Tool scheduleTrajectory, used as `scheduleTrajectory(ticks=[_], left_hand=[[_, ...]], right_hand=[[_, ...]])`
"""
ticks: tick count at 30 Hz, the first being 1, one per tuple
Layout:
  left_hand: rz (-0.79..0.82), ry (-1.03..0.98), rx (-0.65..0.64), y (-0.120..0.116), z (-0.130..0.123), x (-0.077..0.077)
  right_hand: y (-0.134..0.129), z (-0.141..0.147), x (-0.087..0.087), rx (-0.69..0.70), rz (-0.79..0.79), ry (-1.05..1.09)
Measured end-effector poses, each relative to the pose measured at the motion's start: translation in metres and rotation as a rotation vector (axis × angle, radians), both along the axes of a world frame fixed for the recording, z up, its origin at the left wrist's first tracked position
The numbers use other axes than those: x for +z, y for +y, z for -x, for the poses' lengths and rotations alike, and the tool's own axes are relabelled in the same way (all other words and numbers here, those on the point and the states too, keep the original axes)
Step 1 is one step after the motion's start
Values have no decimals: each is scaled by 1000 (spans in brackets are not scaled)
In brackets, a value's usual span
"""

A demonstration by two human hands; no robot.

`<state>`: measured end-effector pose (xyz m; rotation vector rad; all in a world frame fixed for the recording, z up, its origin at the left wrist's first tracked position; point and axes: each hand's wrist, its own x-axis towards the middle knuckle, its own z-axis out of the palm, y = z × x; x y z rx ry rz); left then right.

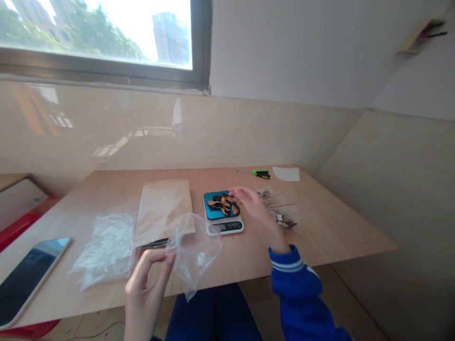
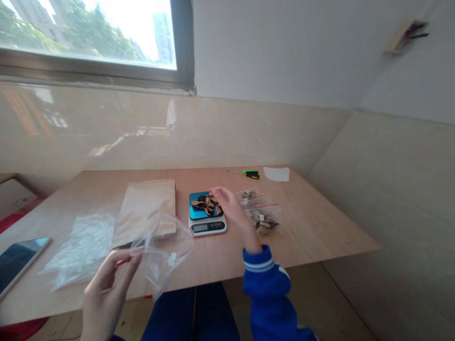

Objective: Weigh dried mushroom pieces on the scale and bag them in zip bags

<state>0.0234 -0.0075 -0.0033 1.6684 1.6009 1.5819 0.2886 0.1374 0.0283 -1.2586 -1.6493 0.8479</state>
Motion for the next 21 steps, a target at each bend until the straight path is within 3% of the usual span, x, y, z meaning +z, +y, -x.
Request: scheduleTrajectory(ticks=[1, 5, 10, 16, 18, 21], left_hand=[[5, 11, 4, -1, 2, -1], [80, 10, 45, -4, 12, -4], [260, -47, 103, -10, 17, 0], [294, -99, 121, -12, 13, 10], [311, -114, 123, -13, 13, 10], [321, -111, 134, -13, 14, 7]], right_hand=[[24, -4, -2, -81, 11, -205], [93, -12, -21, -97, 133, -397], [116, -12, -40, -93, 193, -473], [101, -22, -28, -158, 90, -425], [77, -30, -21, -206, 32, -392], [18, -40, -22, -262, -62, -339]])
